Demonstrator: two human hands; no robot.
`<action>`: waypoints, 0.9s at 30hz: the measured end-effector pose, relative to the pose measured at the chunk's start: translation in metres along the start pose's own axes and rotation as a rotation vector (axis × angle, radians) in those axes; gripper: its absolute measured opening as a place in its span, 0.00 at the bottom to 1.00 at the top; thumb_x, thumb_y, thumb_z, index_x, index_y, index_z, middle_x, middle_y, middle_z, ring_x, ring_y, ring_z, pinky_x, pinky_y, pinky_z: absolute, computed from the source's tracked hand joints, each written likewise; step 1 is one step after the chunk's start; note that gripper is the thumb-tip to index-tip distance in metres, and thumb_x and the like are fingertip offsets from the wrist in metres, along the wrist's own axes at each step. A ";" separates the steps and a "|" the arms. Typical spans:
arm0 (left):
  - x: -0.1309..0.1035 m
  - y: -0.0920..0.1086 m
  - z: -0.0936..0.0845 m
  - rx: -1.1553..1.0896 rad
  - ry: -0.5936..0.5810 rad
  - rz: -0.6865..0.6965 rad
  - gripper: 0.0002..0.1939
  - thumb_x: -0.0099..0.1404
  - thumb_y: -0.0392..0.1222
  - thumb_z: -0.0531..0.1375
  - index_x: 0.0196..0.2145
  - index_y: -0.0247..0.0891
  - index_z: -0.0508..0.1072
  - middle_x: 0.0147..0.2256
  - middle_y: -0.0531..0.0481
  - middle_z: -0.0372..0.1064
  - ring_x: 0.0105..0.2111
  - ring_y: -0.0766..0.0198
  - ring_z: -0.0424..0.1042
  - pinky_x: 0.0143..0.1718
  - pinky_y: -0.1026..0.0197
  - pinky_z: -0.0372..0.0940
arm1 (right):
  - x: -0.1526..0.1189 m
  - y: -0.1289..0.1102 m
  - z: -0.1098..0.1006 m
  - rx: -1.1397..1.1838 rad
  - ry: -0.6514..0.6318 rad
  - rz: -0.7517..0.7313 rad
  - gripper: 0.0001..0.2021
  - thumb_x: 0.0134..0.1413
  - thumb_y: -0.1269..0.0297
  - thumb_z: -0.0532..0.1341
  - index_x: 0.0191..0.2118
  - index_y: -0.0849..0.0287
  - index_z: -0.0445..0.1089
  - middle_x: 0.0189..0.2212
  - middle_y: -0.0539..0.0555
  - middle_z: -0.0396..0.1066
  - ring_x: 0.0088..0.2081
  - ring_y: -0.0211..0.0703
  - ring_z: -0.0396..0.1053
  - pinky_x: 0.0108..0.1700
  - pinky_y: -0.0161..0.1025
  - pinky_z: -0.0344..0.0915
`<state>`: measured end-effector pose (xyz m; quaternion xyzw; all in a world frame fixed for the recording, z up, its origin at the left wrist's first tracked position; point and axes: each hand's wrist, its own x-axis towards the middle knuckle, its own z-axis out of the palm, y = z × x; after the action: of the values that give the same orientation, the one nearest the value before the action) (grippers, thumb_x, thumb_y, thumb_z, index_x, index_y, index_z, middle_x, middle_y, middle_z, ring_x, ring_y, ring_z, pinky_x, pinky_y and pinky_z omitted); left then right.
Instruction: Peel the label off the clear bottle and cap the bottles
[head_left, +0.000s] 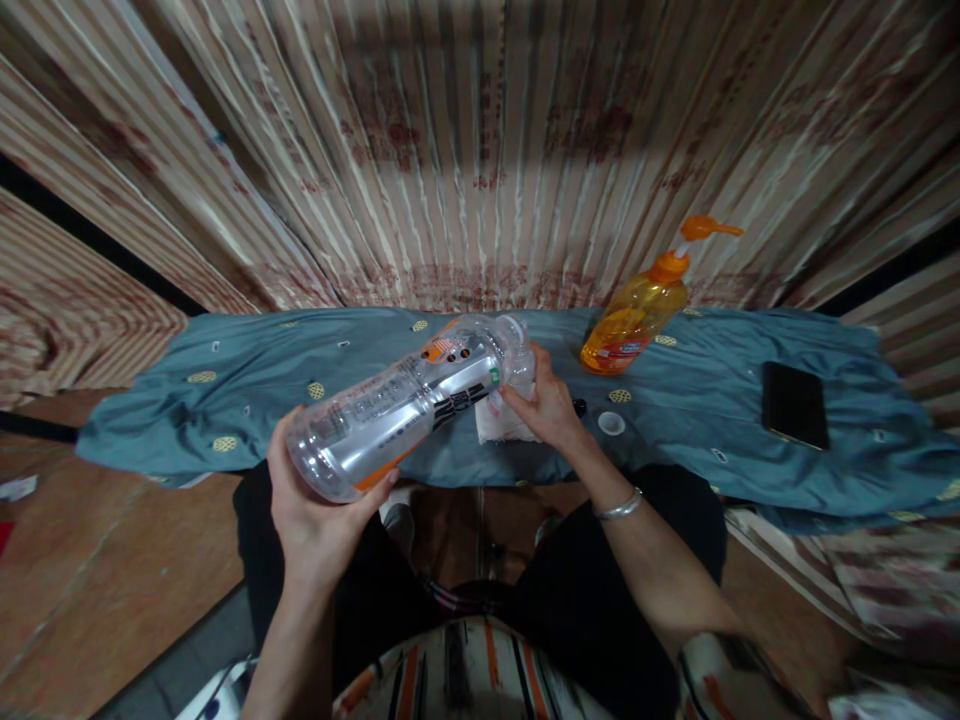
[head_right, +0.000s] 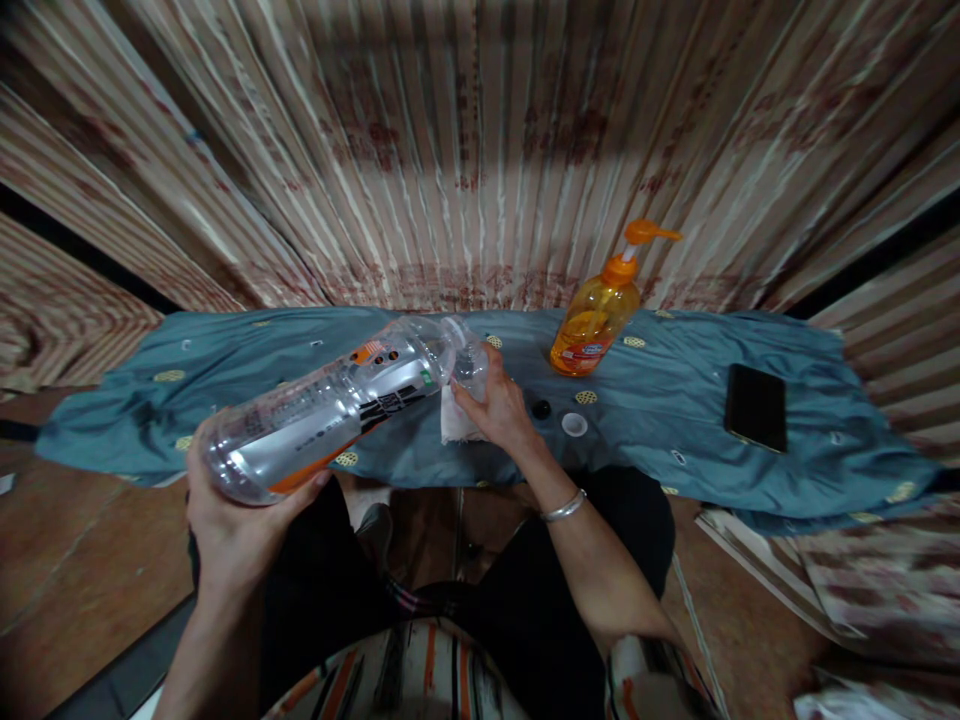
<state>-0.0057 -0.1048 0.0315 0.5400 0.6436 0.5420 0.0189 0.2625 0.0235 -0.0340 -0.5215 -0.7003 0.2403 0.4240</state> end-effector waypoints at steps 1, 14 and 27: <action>0.000 0.000 0.000 -0.001 0.003 0.005 0.52 0.42 0.56 0.78 0.63 0.37 0.69 0.57 0.34 0.72 0.57 0.42 0.74 0.62 0.41 0.69 | 0.000 0.000 0.000 -0.004 -0.004 -0.002 0.36 0.61 0.49 0.63 0.69 0.59 0.54 0.51 0.64 0.79 0.48 0.61 0.80 0.50 0.56 0.77; -0.001 0.003 0.000 -0.026 0.004 -0.002 0.50 0.44 0.54 0.77 0.63 0.40 0.68 0.58 0.37 0.71 0.58 0.46 0.73 0.63 0.44 0.68 | 0.000 0.000 0.000 0.013 -0.006 0.001 0.35 0.61 0.49 0.63 0.68 0.59 0.55 0.52 0.64 0.79 0.48 0.60 0.81 0.51 0.55 0.77; -0.001 0.003 0.000 -0.032 -0.005 0.000 0.50 0.43 0.53 0.78 0.62 0.41 0.69 0.58 0.38 0.71 0.58 0.45 0.73 0.63 0.43 0.68 | 0.000 0.000 0.001 0.026 0.015 -0.004 0.35 0.60 0.49 0.64 0.67 0.58 0.55 0.51 0.64 0.79 0.47 0.61 0.81 0.50 0.56 0.77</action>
<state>-0.0041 -0.1059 0.0332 0.5412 0.6347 0.5509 0.0293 0.2619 0.0235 -0.0345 -0.5166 -0.6950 0.2447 0.4363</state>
